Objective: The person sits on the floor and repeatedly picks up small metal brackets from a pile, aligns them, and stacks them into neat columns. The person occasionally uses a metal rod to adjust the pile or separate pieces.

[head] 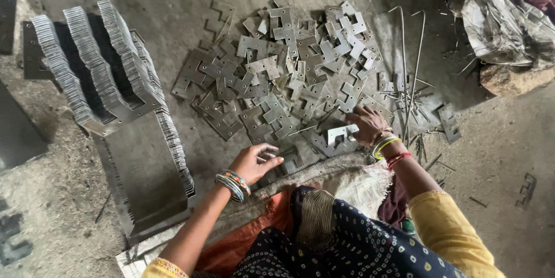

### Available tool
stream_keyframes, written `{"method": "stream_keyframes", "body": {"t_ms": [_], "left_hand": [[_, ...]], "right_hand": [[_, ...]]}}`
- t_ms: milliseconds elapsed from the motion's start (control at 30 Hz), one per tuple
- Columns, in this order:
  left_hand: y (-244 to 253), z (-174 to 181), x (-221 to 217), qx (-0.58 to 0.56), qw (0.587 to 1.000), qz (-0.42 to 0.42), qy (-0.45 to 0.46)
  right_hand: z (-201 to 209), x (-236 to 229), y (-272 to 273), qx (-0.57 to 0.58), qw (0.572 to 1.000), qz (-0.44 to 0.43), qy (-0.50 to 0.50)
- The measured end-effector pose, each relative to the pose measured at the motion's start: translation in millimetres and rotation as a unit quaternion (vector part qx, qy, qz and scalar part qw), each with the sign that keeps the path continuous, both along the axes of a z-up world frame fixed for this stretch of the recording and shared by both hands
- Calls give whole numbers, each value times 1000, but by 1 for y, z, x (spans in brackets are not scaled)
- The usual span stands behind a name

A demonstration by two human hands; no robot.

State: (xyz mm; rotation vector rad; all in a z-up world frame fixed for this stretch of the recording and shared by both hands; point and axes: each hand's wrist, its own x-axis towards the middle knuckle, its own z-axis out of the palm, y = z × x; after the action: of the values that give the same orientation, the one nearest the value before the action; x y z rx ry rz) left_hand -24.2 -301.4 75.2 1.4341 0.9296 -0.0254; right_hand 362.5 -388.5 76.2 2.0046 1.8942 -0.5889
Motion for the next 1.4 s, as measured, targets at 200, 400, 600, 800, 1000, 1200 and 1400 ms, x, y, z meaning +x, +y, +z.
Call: {"method": "stream_keyframes", "body": {"t_ms": [200,400,600,800,1000,1200,1400], "left_hand": [[-21,-45,10,-65,978,139,-140],[-26,-77,25,-217,918,284,-174],[-1,-31,-11,-229,929,250,-147],[77,53,-150,-27,986,-39,159],[79,158,-321,155,899,24,408],[70,136,-302,176,854,96,480],[90,180,-357,216,880,88,415]], "right_hand": [[28,-2,9,92,951,-210,208],[54,-61,5,-13,924,-234,302],[16,-109,-8,-115,983,-141,-34],[-11,-112,-31,40,994,-102,22],[-8,-93,-15,76,973,-200,90],[-21,-86,-25,84,972,-209,73],[-9,-69,-12,103,968,-192,125]]}}
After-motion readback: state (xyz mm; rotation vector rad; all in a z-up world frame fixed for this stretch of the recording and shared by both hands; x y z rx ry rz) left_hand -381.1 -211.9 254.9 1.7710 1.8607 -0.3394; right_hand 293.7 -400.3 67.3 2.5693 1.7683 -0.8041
